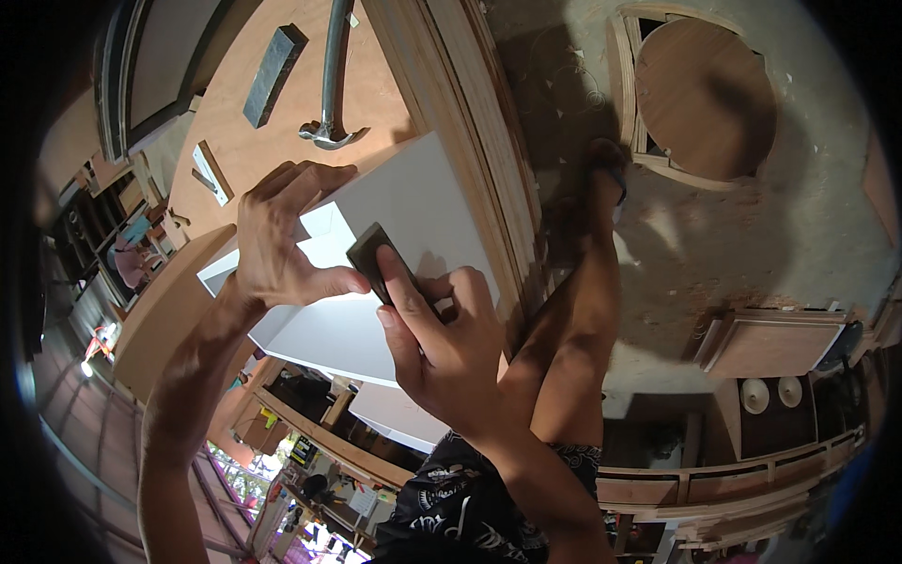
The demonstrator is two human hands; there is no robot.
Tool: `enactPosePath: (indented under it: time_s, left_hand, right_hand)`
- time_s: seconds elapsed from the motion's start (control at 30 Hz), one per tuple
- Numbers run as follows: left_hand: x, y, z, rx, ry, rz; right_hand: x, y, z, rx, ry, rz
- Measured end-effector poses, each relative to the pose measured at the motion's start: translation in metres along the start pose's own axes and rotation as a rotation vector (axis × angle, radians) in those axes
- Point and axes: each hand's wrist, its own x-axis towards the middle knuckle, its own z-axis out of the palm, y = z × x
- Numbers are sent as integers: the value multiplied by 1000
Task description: The person assembles a white wooden box by sanding edges and hammering nails. They use a sanding block to smooth the edges and a hammer to drive nails into the box structure.
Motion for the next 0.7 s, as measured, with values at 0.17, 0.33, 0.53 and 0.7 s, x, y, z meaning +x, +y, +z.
enactPosePath:
  time_s: [0.17,0.33,0.53,0.7]
  left_hand:
    - [-1,-11,10,-92,58,33]
    - [6,5,8,-128,-18,-304]
    - [10,14,13,-305,80,-409]
    - [12,8,12,-310,3,-380]
  right_hand:
    - [-8,7,1,10,25,51]
    - [-15,18,-7,-11,64,119]
    - [-18,22,-12,146,-46,43]
    - [-21,22,-9,115,-54,32]
